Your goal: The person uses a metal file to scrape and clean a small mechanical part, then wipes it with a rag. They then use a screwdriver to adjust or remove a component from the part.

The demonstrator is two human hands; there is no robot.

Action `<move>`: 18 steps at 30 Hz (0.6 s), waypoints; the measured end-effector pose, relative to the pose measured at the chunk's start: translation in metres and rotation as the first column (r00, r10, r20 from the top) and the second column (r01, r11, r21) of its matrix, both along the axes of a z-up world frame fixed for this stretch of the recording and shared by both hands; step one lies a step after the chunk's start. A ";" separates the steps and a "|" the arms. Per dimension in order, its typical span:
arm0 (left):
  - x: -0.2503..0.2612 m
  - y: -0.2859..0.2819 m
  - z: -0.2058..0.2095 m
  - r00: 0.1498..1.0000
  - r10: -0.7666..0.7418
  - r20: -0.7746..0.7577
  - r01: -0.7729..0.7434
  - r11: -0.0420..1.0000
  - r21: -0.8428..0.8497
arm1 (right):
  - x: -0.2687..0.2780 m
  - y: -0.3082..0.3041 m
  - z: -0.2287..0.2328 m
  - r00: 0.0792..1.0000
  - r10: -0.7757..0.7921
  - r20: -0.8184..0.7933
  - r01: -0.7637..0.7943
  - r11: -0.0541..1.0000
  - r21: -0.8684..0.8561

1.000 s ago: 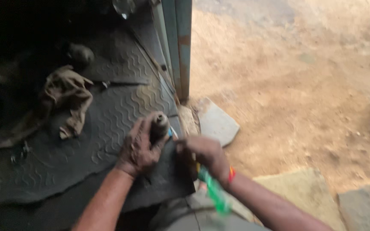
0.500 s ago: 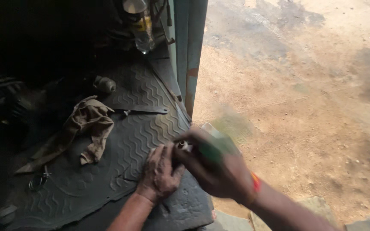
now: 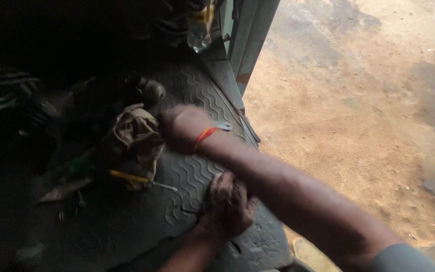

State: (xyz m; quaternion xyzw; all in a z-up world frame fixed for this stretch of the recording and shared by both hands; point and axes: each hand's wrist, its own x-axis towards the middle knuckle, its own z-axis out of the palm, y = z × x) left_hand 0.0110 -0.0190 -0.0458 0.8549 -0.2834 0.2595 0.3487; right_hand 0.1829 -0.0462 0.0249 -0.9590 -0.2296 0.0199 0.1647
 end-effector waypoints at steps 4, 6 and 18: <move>0.012 0.003 0.026 0.891 -0.202 -0.406 0.223 0.975 0.005 | 0.024 -0.057 -0.006 0.996 -0.080 -0.046 0.072 0.986 -0.152; 0.015 0.003 0.031 0.892 -0.275 -0.359 0.278 0.960 -0.043 | 0.018 -0.062 -0.018 0.998 -0.064 -0.020 0.061 0.992 -0.114; 0.016 0.007 0.033 0.857 -0.267 -0.441 0.238 0.964 -0.121 | -0.015 -0.085 0.026 0.999 -0.023 -0.032 0.024 0.999 0.024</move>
